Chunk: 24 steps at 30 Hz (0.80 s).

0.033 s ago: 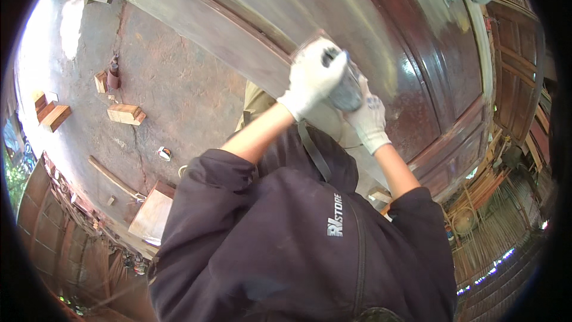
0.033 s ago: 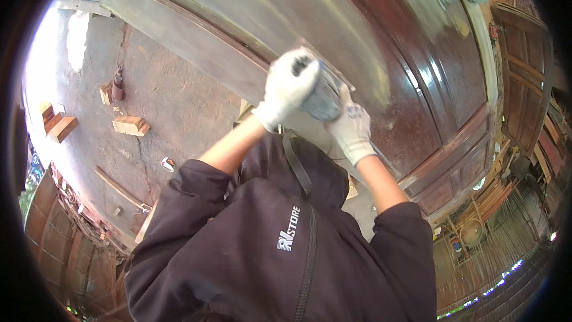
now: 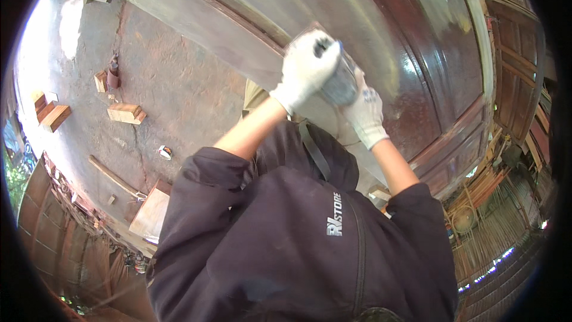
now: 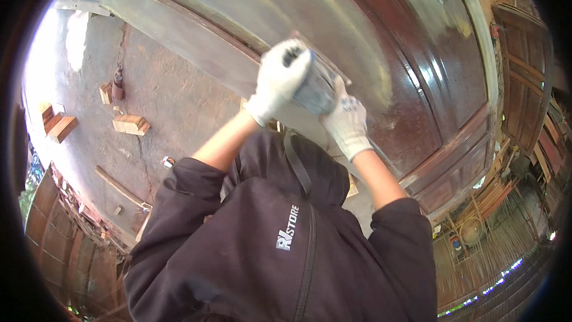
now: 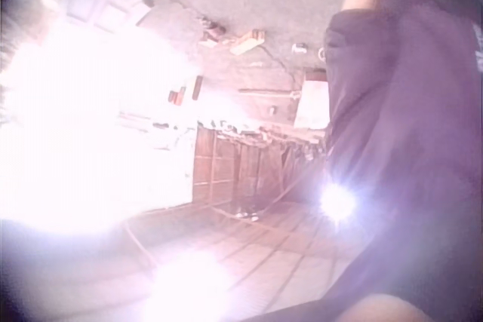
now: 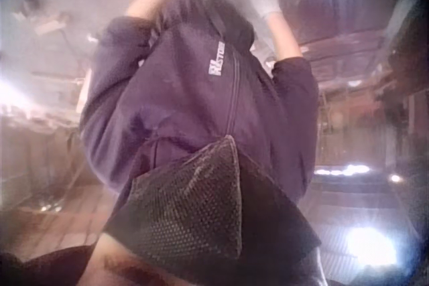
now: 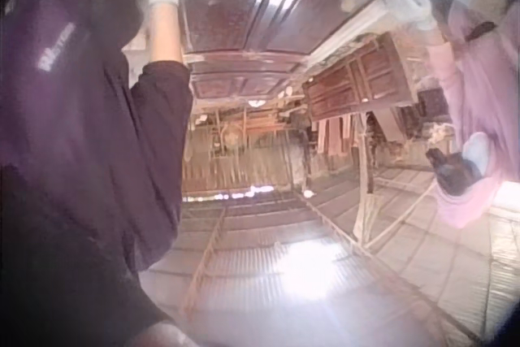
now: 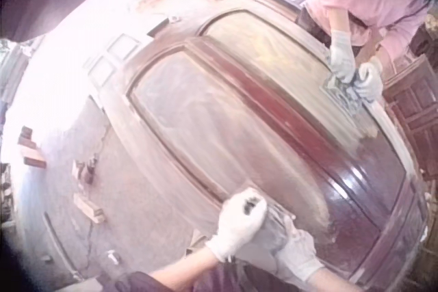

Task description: The person uses an electric sander to sand the surface of a wooden door. They move the sander across the door panels and frame, focusing on different sections while another person wipes the surface nearby.

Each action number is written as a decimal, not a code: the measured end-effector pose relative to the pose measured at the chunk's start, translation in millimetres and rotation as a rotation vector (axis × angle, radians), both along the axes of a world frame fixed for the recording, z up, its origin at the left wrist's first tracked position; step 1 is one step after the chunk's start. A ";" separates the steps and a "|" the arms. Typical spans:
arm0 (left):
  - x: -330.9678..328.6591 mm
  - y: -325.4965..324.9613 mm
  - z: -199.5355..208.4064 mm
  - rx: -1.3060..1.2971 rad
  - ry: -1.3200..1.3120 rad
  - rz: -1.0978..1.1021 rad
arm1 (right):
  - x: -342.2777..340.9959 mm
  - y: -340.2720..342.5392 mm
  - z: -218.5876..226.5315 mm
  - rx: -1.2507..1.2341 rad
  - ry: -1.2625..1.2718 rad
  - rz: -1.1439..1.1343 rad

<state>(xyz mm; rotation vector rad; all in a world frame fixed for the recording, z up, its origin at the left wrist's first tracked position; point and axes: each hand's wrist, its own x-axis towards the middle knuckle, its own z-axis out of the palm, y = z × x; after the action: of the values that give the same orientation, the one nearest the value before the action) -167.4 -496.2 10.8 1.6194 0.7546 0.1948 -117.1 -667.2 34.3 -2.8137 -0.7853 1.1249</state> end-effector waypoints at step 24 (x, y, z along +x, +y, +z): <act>32.3 85.0 -37.1 0.868 -0.163 -0.480 | 4.4 40.4 11.6 0.322 0.088 -0.169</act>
<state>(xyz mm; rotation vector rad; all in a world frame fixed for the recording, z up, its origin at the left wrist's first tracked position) -135.1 -411.2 -26.3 2.5135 0.1112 0.3271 -112.7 -626.8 45.9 -2.4938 -0.6405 0.9890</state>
